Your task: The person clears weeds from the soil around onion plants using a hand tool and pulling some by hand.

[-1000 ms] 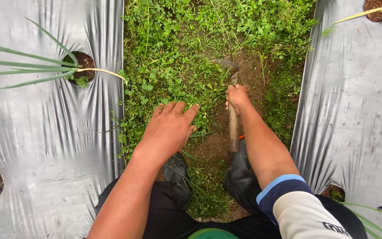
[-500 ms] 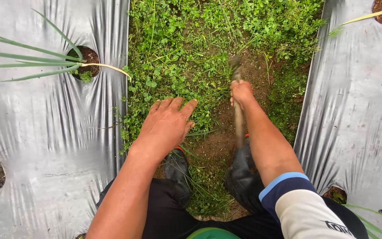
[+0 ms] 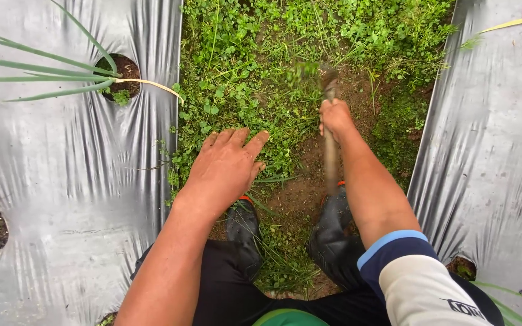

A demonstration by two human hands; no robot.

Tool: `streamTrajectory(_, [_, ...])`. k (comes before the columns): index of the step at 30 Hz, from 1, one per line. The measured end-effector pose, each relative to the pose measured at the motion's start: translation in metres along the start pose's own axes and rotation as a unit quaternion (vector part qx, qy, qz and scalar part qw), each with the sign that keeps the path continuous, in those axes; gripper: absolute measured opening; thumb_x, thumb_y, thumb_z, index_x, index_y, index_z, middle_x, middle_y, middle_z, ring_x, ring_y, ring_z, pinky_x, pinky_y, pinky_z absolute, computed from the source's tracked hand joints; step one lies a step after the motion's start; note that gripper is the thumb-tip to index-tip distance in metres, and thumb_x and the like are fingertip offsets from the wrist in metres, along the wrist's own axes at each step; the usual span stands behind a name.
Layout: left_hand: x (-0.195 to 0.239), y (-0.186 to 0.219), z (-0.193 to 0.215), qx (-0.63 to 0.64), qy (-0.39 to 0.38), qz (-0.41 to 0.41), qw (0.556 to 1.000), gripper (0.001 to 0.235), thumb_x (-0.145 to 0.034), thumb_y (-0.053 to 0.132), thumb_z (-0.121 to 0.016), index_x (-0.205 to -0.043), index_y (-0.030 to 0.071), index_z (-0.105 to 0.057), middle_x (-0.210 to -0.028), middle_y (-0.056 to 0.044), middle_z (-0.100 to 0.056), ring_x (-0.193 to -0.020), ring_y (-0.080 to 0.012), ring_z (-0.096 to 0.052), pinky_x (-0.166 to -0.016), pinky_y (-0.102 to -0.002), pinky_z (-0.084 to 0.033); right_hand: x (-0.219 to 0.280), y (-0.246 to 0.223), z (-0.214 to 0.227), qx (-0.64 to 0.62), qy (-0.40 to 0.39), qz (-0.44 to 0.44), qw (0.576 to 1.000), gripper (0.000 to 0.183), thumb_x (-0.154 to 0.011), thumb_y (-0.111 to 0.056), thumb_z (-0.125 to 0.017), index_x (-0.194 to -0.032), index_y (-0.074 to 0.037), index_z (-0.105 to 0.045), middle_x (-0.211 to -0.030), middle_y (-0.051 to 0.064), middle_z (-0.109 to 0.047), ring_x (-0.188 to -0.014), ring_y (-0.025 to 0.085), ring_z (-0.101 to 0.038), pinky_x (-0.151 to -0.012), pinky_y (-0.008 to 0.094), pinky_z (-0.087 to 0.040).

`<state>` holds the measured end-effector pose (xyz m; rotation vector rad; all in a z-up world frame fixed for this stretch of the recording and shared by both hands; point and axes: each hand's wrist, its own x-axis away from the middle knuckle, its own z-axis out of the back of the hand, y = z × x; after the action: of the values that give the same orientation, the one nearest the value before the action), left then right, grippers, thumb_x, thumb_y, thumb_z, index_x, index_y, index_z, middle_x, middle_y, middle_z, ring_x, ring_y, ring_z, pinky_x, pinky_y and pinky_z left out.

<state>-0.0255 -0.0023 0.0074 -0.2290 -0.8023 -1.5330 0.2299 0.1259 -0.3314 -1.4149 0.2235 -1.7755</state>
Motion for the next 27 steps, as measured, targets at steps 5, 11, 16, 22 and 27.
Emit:
streamTrajectory(5, [0.004,0.007,0.007,0.006,-0.016,0.006,1.000,0.049,-0.100,0.023,-0.057,-0.148,0.014,-0.055,-0.139,-0.024,-0.060,-0.135,-0.0395,-0.053,-0.113,-0.063,-0.037,0.001,0.006,0.001,0.046,-0.065,-0.014,0.997,0.029,-0.104,-0.026,-0.049,-0.101,0.000,-0.063,-0.065,0.010,-0.060,-0.046,0.021,-0.064,-0.041,0.041,-0.064])
streamTrajectory(11, [0.005,0.005,0.006,0.002,-0.019,0.012,1.000,0.051,-0.100,0.023,-0.057,-0.150,0.014,-0.052,-0.140,-0.024,-0.059,-0.135,-0.0400,-0.053,-0.113,-0.064,-0.036,-0.004,0.007,-0.007,0.035,-0.055,0.004,0.998,0.036,-0.105,-0.029,-0.047,-0.102,0.004,-0.062,-0.067,0.014,-0.060,-0.048,0.024,-0.065,-0.042,0.042,-0.064])
streamTrajectory(16, [0.007,0.006,0.001,0.006,-0.007,0.007,1.000,0.051,-0.100,0.022,-0.058,-0.150,0.014,-0.053,-0.138,-0.023,-0.060,-0.135,-0.0406,-0.053,-0.113,-0.064,-0.038,-0.001,0.015,-0.004,0.029,-0.030,0.023,0.999,0.033,-0.104,-0.026,-0.049,-0.100,0.003,-0.064,-0.064,0.016,-0.061,-0.042,0.025,-0.064,-0.036,0.043,-0.062])
streamTrajectory(22, [0.009,0.008,0.001,-0.003,-0.002,-0.002,1.000,0.051,-0.099,0.023,-0.060,-0.148,0.014,-0.055,-0.136,-0.023,-0.061,-0.134,-0.0409,-0.055,-0.111,-0.063,-0.040,0.008,0.013,0.021,0.123,-0.078,0.014,0.989,0.054,-0.106,-0.030,-0.052,-0.134,0.015,-0.051,-0.069,0.019,-0.062,-0.048,0.026,-0.066,-0.042,0.046,-0.066])
streamTrajectory(27, [0.011,0.010,0.000,0.003,-0.008,-0.003,1.000,0.049,-0.099,0.023,-0.058,-0.147,0.013,-0.056,-0.137,-0.024,-0.060,-0.134,-0.0412,-0.054,-0.112,-0.064,-0.038,0.021,0.011,0.041,0.131,-0.096,-0.007,0.987,0.036,-0.102,-0.025,-0.055,-0.101,0.009,-0.065,-0.066,0.017,-0.061,-0.047,0.026,-0.063,-0.040,0.046,-0.060])
